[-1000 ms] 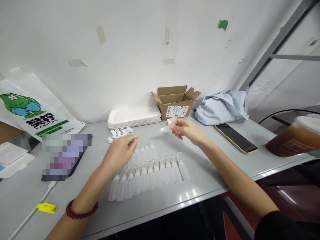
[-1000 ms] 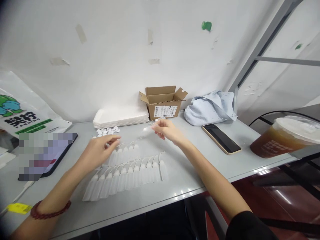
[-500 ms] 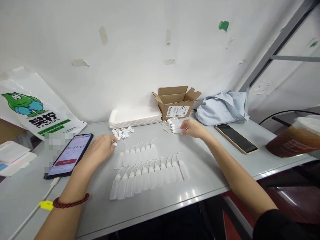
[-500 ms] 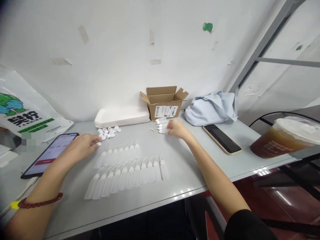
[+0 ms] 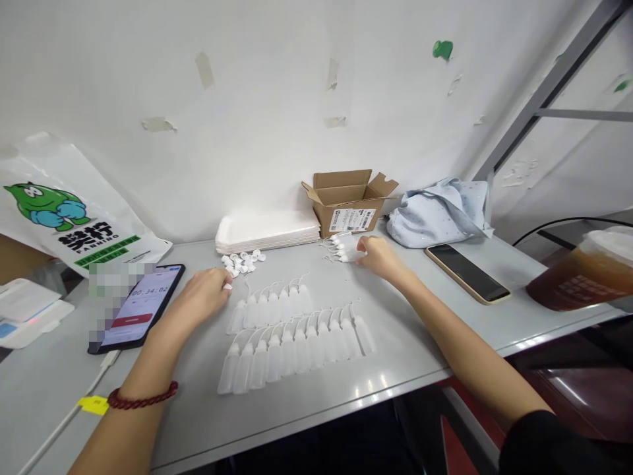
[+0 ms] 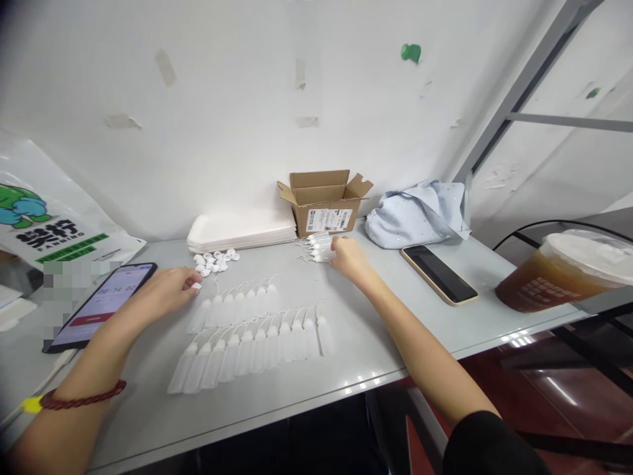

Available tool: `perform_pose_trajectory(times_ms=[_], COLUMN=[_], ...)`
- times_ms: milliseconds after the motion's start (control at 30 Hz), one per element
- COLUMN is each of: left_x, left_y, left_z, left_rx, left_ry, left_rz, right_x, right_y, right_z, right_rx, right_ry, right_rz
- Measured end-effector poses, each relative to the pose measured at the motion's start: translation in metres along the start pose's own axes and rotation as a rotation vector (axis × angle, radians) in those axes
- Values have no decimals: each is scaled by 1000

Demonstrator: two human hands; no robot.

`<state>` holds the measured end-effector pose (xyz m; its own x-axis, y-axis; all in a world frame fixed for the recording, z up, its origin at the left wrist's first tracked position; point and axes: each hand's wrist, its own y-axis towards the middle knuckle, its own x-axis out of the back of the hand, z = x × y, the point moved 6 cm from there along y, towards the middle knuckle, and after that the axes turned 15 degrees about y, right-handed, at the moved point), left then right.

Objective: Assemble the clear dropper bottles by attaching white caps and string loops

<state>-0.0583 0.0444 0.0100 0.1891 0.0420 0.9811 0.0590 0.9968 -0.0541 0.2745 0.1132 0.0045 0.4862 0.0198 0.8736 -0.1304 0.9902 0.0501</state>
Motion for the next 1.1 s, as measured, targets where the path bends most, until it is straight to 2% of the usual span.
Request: perform_pose_trajectory(times_ms=[167,267,333,400,433,500,533,600,700,833,1000,1100], left_x=[-4,2,11,20,25,30,32,32,31,31,32,30], left_y=[-1,-4,-7,-9,-11,-13,-14,-16,-19,-22,-21,-20], left_z=[0,-2,-7,-15,-20,-28,-33,-44,-60,-70,-69,-68], left_rx=[3,32,33,16,4,13,12,0,-40,-87,-76,-39], left_ry=[1,-1,-26,-84,-125,-206,-240,-283,-304,-352,-453,-534], left_rz=[19,2,-32,-79,-103,-148,-164,-190,-219,-261,-305,-268], right_x=[2,5,9,10,8,-4,-12,-24,-37,-46,-49,-51], right_y=[-3,-8,-13,-22,-27,-42,-51,-65,-76,-77,-71,-66], right_z=[3,7,16,32,42,64,74,88,95,96,93,89], right_rx=[2,13,64,190,278,466,540,627,644,639,650,645], right_ry=[-10,-13,16,122,203,363,399,402,359,327,276,198], right_rz=[6,1,-36,-52,-19,176,295,431,519,567,529,467])
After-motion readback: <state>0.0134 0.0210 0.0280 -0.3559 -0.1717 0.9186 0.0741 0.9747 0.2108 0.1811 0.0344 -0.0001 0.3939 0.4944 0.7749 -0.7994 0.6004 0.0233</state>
